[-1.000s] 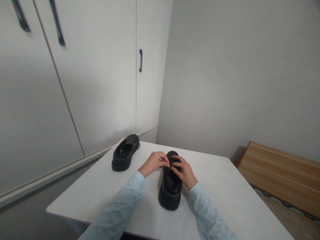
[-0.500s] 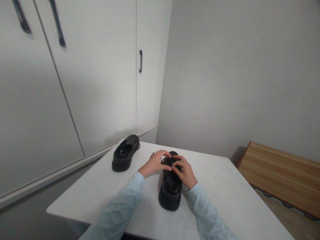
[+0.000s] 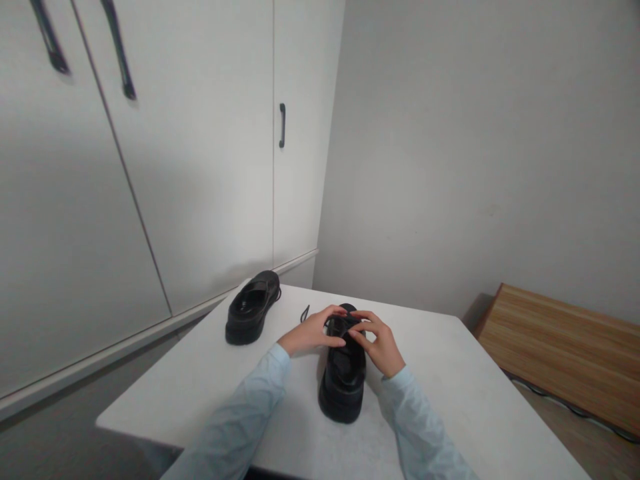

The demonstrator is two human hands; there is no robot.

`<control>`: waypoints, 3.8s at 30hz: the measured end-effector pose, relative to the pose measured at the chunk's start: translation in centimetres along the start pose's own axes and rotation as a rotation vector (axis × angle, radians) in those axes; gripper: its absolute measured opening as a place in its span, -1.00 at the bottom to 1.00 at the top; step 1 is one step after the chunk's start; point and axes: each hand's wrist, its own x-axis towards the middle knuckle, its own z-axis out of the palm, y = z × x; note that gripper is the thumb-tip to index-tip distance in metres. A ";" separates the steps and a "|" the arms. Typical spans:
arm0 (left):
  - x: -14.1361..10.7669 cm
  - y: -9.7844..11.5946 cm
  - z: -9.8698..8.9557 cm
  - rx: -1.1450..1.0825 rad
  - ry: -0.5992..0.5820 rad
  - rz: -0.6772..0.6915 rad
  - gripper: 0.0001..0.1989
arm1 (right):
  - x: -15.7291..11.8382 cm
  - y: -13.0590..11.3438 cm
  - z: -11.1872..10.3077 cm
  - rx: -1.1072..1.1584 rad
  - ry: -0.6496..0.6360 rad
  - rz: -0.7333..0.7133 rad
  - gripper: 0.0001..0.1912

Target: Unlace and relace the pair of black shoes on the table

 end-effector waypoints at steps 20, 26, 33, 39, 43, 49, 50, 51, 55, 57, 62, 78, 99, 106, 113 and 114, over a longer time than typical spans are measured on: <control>-0.1 0.1 -0.1 0.042 -0.013 -0.002 -0.41 | -0.1 0.2 -2.4 0.645 0.030 0.266 -0.67; -0.1 0.1 -0.2 0.068 0.001 0.003 -0.44 | -0.2 0.2 -3.0 0.622 -0.080 0.312 -0.65; -0.1 0.1 0.0 0.091 0.007 -0.010 -0.46 | -0.4 0.5 -4.2 0.584 -0.263 0.396 -0.64; 0.0 0.1 0.0 -0.001 0.012 0.001 -0.46 | -0.3 0.3 -4.1 0.452 -0.399 0.468 -0.65; 0.4 -0.6 -1.0 -0.094 0.206 -0.068 -0.67 | -0.4 0.5 -3.8 0.457 -0.445 0.495 -0.70; -0.1 -2.7 -3.3 0.315 0.627 -0.379 -0.83 | -0.3 1.4 -3.4 0.433 -0.416 0.472 -0.69; -0.3 -2.9 -3.5 0.420 0.615 -0.460 -0.83 | -0.2 1.5 -3.2 0.420 -0.390 0.467 -0.68; -0.6 -3.0 -3.6 0.517 0.585 -0.540 -0.82 | -0.1 1.7 -3.1 0.409 -0.359 0.465 -0.68; -1.5 -3.2 -3.9 0.723 0.349 -0.749 -0.68 | 0.1 2.2 -2.3 0.396 -0.240 0.441 -0.70; -1.8 -3.1 -4.1 0.751 0.220 -0.796 -0.65 | 0.2 2.3 -2.0 0.403 -0.189 0.418 -0.73; -2.2 -2.4 -4.5 0.824 0.051 -0.851 -0.75 | 0.2 2.3 -1.6 0.433 -0.077 0.398 -0.76; -0.5 -0.6 -2.7 0.748 0.541 -0.363 -0.86 | 0.4 2.9 -1.9 0.476 0.170 0.328 -0.80; 0.6 2.3 2.3 0.202 0.344 0.168 -0.87 | 0.0 0.5 0.6 0.119 0.062 0.020 -0.75; 0.6 2.1 2.5 0.240 0.384 0.062 -0.87 | 0.0 0.6 0.6 0.021 0.224 0.070 -0.81; 0.6 1.4 2.1 0.367 0.448 -0.069 -0.89 | 0.4 1.2 -0.9 0.137 0.383 0.125 -0.81; 0.6 1.4 2.1 0.376 0.441 -0.077 -0.88 | 0.5 1.4 -1.2 0.175 0.414 0.135 -0.80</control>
